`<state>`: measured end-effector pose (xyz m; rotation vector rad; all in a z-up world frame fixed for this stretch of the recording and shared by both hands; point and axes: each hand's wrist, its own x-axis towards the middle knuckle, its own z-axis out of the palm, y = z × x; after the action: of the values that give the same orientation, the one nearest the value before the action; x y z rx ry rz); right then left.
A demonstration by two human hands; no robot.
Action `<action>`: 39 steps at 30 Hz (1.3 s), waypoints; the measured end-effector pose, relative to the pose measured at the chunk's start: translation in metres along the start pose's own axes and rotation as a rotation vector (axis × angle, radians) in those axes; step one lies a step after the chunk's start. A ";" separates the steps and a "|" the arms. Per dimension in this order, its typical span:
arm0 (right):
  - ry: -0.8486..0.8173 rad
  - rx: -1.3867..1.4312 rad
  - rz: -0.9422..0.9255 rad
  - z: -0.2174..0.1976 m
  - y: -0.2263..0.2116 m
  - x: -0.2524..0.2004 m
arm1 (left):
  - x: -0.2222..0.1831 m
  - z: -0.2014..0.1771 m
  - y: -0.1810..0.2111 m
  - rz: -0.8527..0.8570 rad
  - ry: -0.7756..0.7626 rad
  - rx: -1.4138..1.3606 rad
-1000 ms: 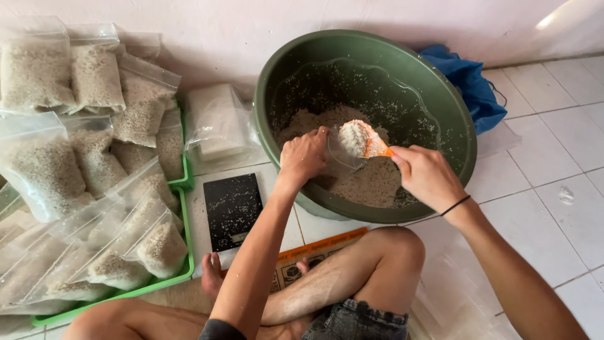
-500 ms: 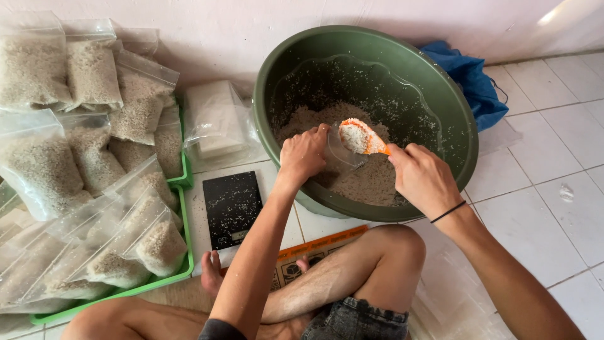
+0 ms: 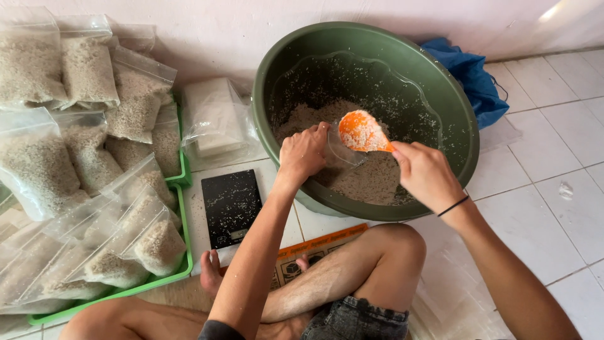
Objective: Manually filling plastic bags with granular food material, weighing them on a digital scale, and organizing them into a tray.
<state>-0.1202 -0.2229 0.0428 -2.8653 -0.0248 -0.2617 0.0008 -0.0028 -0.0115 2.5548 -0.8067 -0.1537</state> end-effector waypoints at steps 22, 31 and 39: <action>-0.492 0.109 -0.046 0.018 -0.021 0.027 | 0.001 -0.007 0.006 -0.109 0.154 -0.119; 0.077 0.348 -0.188 0.048 -0.011 0.025 | 0.008 0.006 -0.016 -0.076 0.303 -0.237; 0.165 0.318 -0.228 0.070 0.017 0.035 | -0.010 0.014 -0.013 -0.108 0.390 0.190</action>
<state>-0.0725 -0.2210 -0.0213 -2.5158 -0.3324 -0.4913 -0.0043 0.0065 -0.0303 2.6790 -0.5551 0.3952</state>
